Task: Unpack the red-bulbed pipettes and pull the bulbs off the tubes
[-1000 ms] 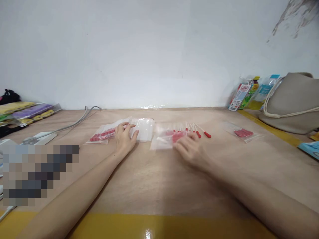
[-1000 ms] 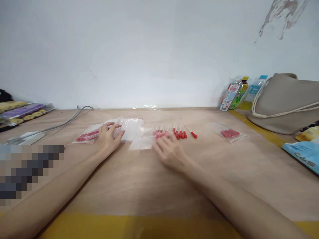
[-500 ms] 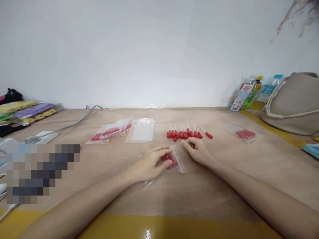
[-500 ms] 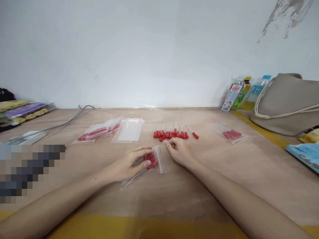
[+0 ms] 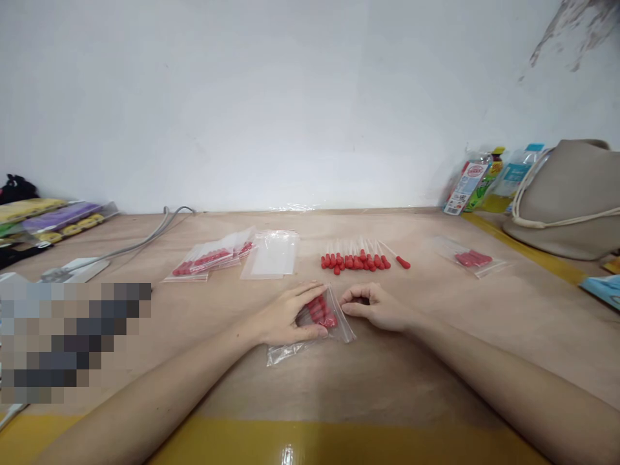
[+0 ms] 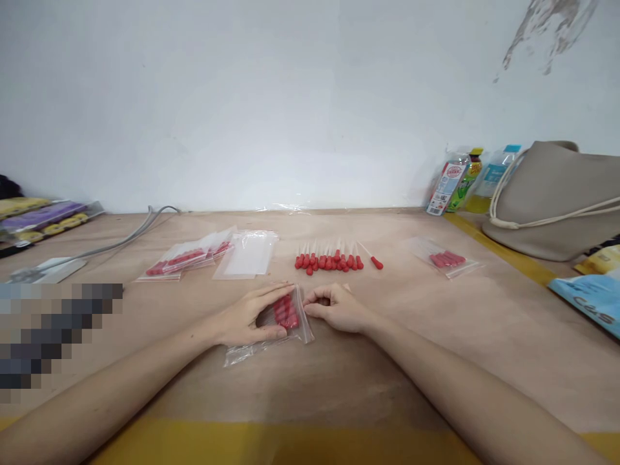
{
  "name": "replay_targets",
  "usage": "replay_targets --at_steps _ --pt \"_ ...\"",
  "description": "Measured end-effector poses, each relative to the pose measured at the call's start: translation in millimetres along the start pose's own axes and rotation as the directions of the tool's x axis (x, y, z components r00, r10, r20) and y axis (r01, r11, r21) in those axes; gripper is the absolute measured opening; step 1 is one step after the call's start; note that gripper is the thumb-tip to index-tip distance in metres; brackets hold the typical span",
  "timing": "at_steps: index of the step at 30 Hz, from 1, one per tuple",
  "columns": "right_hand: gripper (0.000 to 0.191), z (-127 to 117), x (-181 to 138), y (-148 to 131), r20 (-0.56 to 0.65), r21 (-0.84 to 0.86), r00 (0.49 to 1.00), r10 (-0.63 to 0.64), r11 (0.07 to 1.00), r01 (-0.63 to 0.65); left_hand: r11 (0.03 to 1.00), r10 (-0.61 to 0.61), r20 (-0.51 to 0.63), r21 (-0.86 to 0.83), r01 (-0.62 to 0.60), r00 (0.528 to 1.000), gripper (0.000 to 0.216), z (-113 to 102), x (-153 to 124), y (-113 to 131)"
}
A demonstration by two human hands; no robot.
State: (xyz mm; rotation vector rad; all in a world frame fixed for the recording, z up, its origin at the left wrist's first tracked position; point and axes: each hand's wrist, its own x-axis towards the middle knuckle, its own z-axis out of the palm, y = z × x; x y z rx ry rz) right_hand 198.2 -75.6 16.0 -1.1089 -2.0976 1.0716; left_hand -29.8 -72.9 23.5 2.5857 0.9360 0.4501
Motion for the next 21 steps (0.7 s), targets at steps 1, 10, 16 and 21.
replay_targets --at_steps 1,10,16,21 --pt "0.019 1.4 -0.4 2.6 -0.024 -0.016 0.999 -0.032 0.999 0.032 1.0 0.009 -0.019 -0.007 -0.009 1.0 0.069 -1.0 0.4 2.1" --pt "0.008 13.3 0.2 16.7 -0.141 -0.592 0.764 -0.63 0.672 0.444 0.992 0.118 -0.201 -0.02 -0.124 0.973 0.03 13.1 13.3 8.4" --pt "0.009 16.3 0.6 16.2 -0.121 -0.661 0.674 -0.728 0.566 0.493 0.961 0.277 -0.273 0.073 -0.267 0.921 0.021 14.6 17.3 0.2" --pt "0.01 17.6 0.0 14.7 -0.078 -0.682 0.65 -0.756 0.516 0.518 0.901 0.427 -0.288 0.218 -0.376 0.857 0.017 14.0 17.1 -1.4"
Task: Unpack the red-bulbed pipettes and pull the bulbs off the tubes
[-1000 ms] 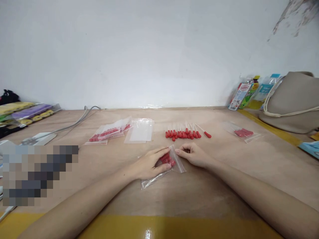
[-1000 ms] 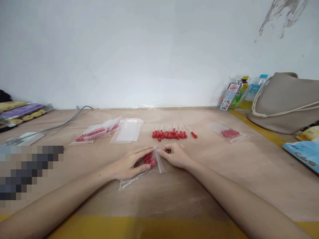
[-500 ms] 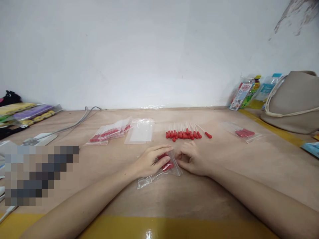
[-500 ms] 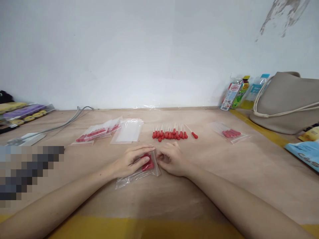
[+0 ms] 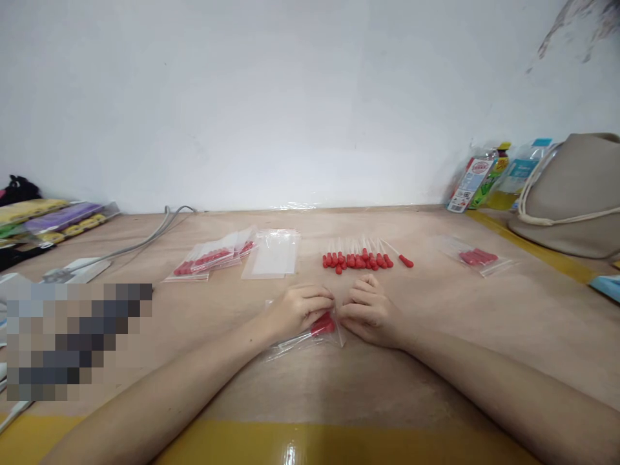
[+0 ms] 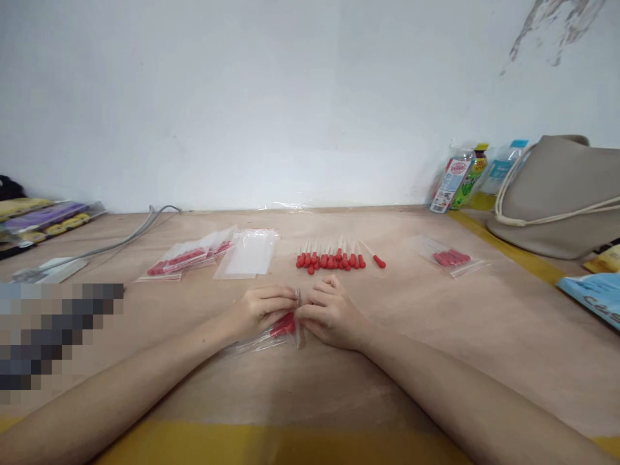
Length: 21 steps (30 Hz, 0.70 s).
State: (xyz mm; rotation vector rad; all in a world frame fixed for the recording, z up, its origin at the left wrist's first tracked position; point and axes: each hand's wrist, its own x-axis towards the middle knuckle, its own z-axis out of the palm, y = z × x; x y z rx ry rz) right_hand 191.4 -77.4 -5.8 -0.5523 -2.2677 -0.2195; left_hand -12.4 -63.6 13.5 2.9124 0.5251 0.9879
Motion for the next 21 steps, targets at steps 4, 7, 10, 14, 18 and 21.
replay_targets --at_steps 4,7,10,14,18,21 --pt "0.01 -1.2 1.1 -0.6 0.007 -0.008 0.999 -0.034 0.999 0.034 0.996 0.056 -0.003 0.075 -0.056 0.998 0.017 0.5 -1.8 -0.2" --pt "0.01 -2.1 1.2 -0.8 0.003 -0.013 0.998 -0.064 0.998 0.064 0.99 0.074 -0.005 0.119 -0.073 0.997 0.017 0.3 -2.5 -0.1" --pt "0.01 -2.9 0.6 -1.0 -0.008 -0.037 0.993 -0.114 0.993 0.114 0.988 0.073 -0.003 0.134 -0.072 0.997 0.017 0.1 -3.5 -0.6" --pt "0.012 -3.3 -0.5 -0.3 -0.011 -0.077 0.982 -0.19 0.979 0.189 0.989 0.062 0.009 0.133 -0.062 0.998 0.018 0.1 -5.6 -2.2" --pt "0.011 -3.7 0.6 0.0 0.012 -0.098 0.982 -0.19 0.977 0.19 0.99 0.043 0.019 0.135 -0.046 0.999 0.018 0.8 -7.9 -3.3" --pt "0.011 -4.8 2.9 -1.4 0.03 -0.108 0.982 -0.185 0.976 0.188 0.988 0.045 0.014 0.145 -0.047 0.999 0.018 1.9 -9.0 -3.4"
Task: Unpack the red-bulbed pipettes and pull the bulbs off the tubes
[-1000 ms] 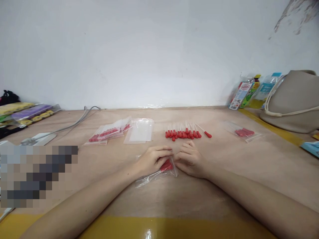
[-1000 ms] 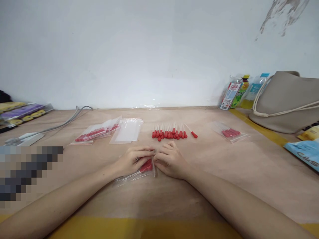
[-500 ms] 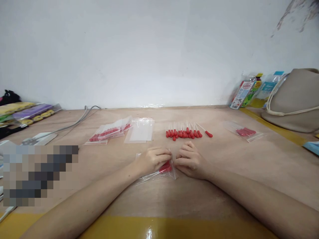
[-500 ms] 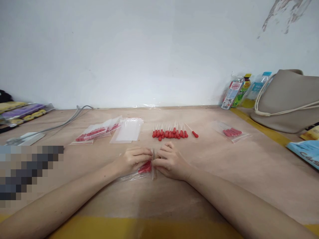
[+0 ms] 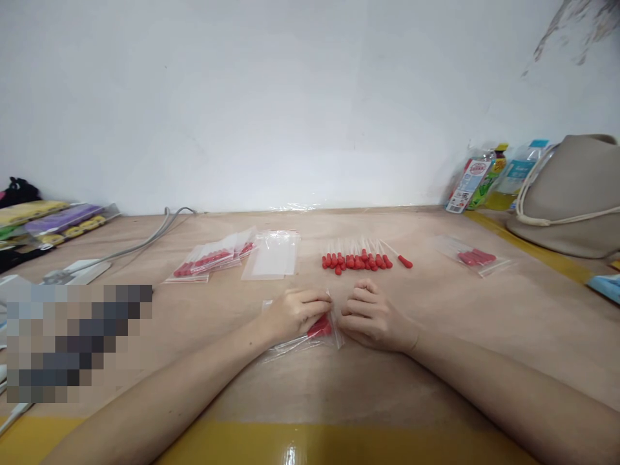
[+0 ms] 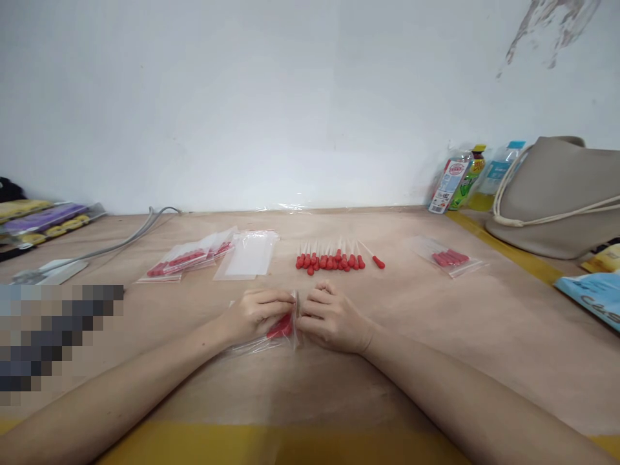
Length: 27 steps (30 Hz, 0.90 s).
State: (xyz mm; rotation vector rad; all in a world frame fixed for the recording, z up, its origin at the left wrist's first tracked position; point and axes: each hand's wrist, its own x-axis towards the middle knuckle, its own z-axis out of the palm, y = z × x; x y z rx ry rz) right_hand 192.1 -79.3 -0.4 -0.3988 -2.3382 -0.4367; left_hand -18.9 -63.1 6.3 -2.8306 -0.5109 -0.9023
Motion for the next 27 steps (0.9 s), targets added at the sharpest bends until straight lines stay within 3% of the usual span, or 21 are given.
replay_targets --at_steps 6,10,13,19,27 --pt "0.016 -2.0 4.3 -0.9 0.019 -0.041 0.999 -0.04 0.998 0.041 1.0 0.0 0.064 -0.005 0.0 0.998 0.02 -4.8 5.3 1.8" --pt "0.019 -1.3 4.1 0.1 0.035 -0.048 0.998 -0.047 0.998 0.048 0.99 0.131 0.158 0.034 -0.138 0.979 0.017 -12.7 11.5 1.0" --pt "0.018 -1.3 3.8 0.7 0.064 -0.053 0.997 -0.037 0.998 0.04 0.976 0.192 0.152 0.077 -0.205 0.97 0.015 -14.7 11.6 -0.4" --pt "0.011 -2.4 6.2 -1.0 0.102 -0.021 0.993 -0.056 0.998 0.059 0.986 0.142 0.118 0.076 -0.151 0.983 0.016 -10.9 8.2 0.5" --pt "0.022 -2.0 8.7 -1.8 0.102 -0.109 0.992 -0.08 0.99 0.091 0.995 0.087 0.164 0.043 -0.095 0.983 0.022 -9.4 7.2 -3.1"
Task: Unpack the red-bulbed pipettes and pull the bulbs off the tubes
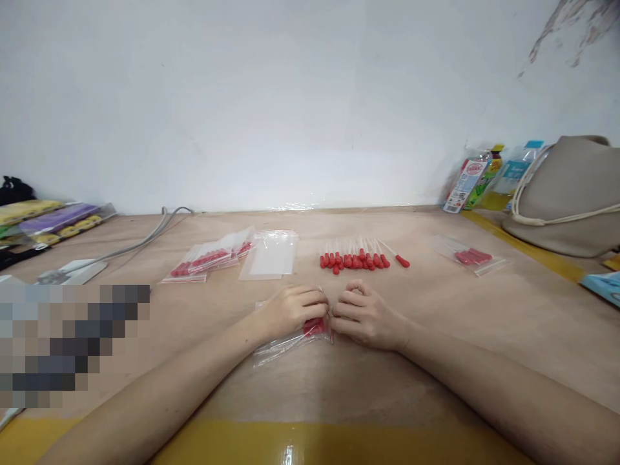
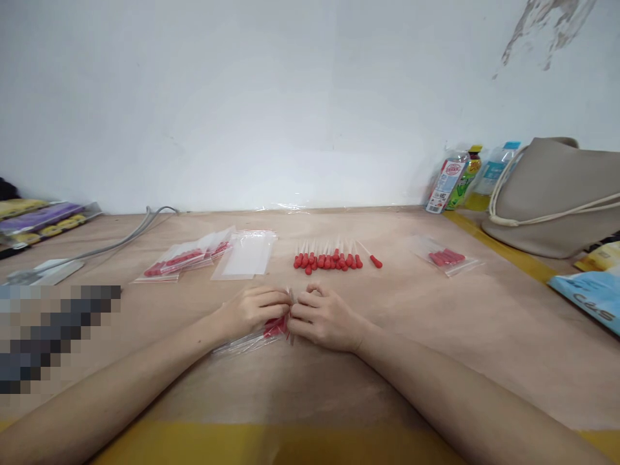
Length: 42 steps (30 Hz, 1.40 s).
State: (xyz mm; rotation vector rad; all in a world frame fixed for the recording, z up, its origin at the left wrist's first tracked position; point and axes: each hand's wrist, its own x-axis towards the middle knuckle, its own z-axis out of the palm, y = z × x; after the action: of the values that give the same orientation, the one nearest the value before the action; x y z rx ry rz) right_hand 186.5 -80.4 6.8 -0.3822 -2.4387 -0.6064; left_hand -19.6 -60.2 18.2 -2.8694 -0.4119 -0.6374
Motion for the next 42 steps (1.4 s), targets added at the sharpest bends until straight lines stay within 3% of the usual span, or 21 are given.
replay_targets --at_steps 15,24,27,30,33,36,38,40,42 --pt "0.022 8.4 2.4 7.0 -0.097 -0.109 0.995 -0.008 0.994 -0.003 0.995 -0.068 0.014 -0.068 0.069 0.998 0.024 3.2 -1.4 -3.1" --pt "0.03 7.3 9.2 9.9 -0.024 -0.108 0.997 -0.072 0.992 0.069 0.989 -0.059 0.073 -0.129 0.069 0.996 0.022 0.1 0.6 -5.5" --pt "0.028 8.5 7.7 12.6 0.005 -0.066 0.998 -0.065 0.996 0.065 0.984 -0.084 0.033 -0.152 0.088 0.996 0.023 -8.9 -0.8 -11.4" --pt "0.023 9.6 6.3 15.1 0.023 -0.011 1.0 -0.017 1.0 0.017 0.99 -0.096 -0.105 -0.118 0.083 0.99 0.023 -20.2 -3.5 -19.6" --pt "0.016 9.8 3.9 16.7 0.048 0.049 0.999 0.021 0.999 -0.024 0.996 -0.086 -0.154 -0.004 0.086 0.984 0.023 -27.1 -4.8 -22.4" --pt "0.005 6.3 -0.7 17.2 0.117 0.147 0.984 0.136 0.977 -0.153 0.994 -0.088 -0.081 0.054 0.092 0.993 0.025 -26.1 -2.5 -15.1" --pt "0.015 1.7 -4.2 17.5 0.181 0.251 0.951 0.25 0.923 -0.291 0.989 -0.148 -0.003 0.023 0.148 0.989 0.025 -23.7 -0.2 -6.6" --pt "0.024 -2.4 -6.3 17.9 0.242 0.349 0.904 0.353 0.838 -0.42 0.962 -0.27 0.075 -0.018 0.272 0.96 0.023 -23.4 0.6 2.2" --pt "0.02 -3.7 -6.3 17.7 0.275 0.408 0.857 0.435 0.755 -0.514 0.921 -0.378 0.142 -0.041 0.387 0.915 0.032 -25.8 -1.3 9.6"
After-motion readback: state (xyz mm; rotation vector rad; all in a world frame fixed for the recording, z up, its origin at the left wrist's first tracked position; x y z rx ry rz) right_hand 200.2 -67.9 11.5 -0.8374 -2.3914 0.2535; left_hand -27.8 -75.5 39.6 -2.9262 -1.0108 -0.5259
